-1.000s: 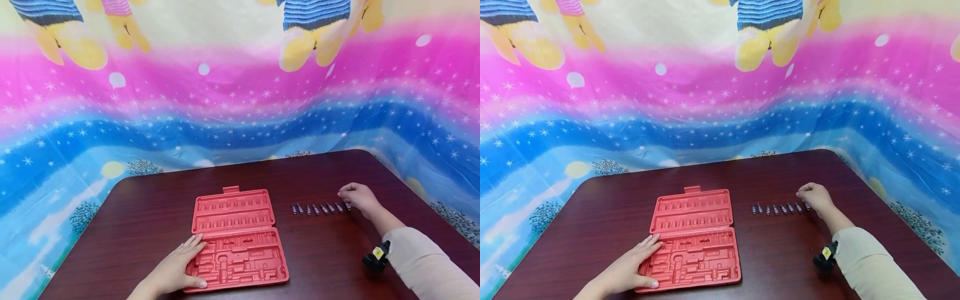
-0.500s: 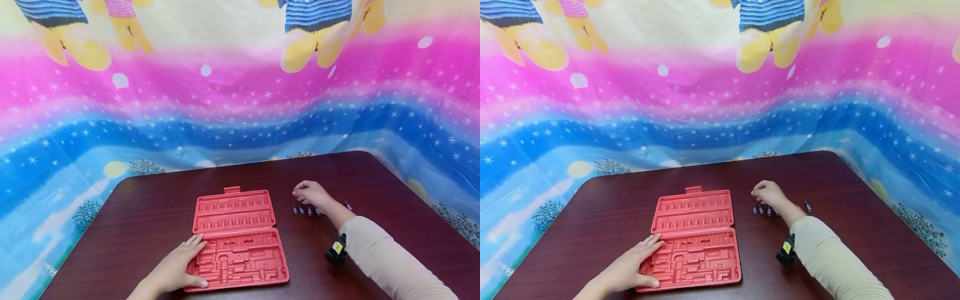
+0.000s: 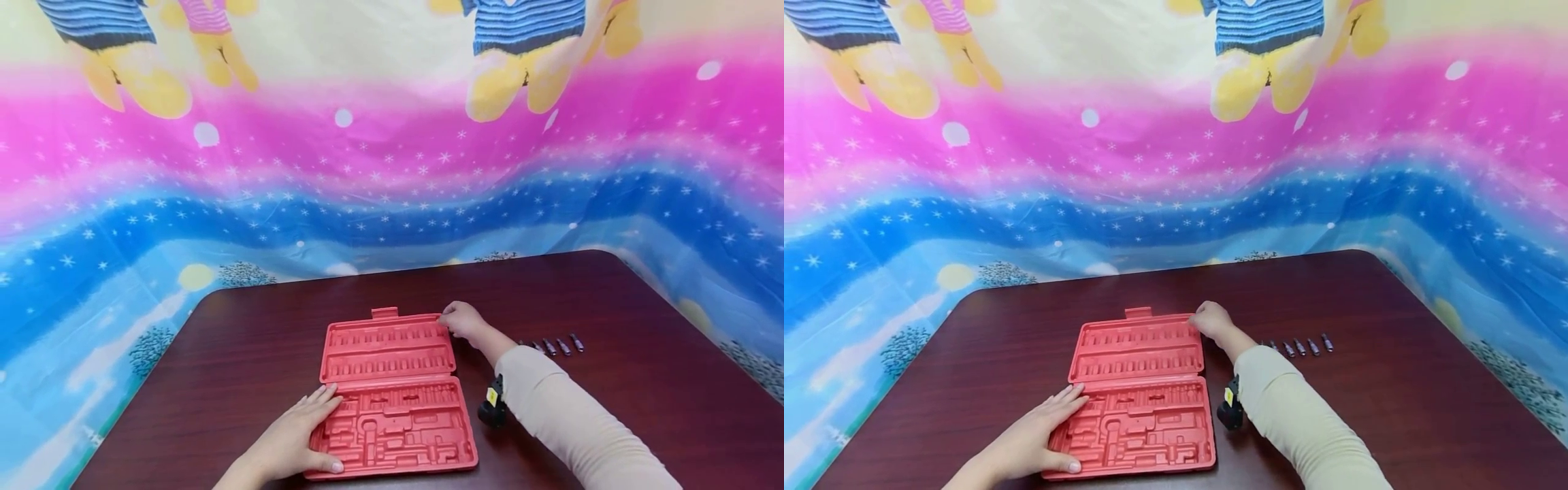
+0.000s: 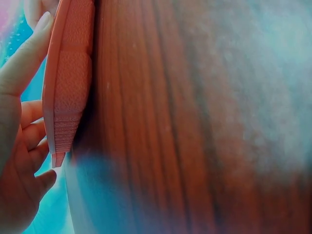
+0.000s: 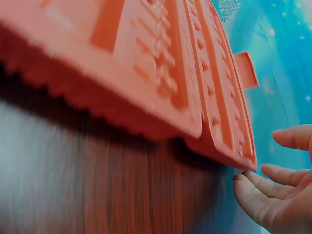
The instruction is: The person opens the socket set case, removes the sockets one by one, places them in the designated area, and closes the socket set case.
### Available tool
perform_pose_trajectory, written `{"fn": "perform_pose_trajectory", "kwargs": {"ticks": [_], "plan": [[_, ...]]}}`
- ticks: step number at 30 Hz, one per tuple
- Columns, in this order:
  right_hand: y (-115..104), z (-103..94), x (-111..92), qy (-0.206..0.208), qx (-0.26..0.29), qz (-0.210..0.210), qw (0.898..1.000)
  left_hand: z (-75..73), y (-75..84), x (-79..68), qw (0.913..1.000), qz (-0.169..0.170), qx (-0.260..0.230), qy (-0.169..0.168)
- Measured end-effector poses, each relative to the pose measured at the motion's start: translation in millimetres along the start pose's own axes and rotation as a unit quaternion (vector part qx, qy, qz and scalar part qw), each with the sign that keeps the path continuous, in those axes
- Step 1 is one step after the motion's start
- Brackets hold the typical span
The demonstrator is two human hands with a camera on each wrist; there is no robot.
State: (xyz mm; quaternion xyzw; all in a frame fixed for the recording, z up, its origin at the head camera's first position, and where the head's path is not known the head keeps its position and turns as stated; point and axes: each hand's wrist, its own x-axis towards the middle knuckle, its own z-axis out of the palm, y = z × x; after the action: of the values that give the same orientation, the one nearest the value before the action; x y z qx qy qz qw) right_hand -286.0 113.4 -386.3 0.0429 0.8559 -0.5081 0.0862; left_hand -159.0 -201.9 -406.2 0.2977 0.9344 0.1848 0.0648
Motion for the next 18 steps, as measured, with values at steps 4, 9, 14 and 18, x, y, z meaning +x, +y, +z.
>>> {"fn": "perform_pose_trajectory", "kwargs": {"ticks": [4,9,14,18], "plan": [[-3.7,7.3,1.8,0.002,-0.004,0.007,1.0,0.9,0.4,-1.1,1.0,0.006,0.0,0.006],[-5.4,12.4,5.7,0.021,0.027,0.028,0.999,1.0,1.7,-2.3,0.9999,0.006,-0.002,0.008],[-12.1,10.4,3.3,0.035,0.05,-0.009,0.998,-0.1,2.1,-1.4,1.0,0.002,-0.004,0.008],[-21.9,4.7,-1.3,0.039,0.071,-0.044,0.996,-0.8,-0.1,0.7,0.9999,-0.003,0.0,0.013]]}}
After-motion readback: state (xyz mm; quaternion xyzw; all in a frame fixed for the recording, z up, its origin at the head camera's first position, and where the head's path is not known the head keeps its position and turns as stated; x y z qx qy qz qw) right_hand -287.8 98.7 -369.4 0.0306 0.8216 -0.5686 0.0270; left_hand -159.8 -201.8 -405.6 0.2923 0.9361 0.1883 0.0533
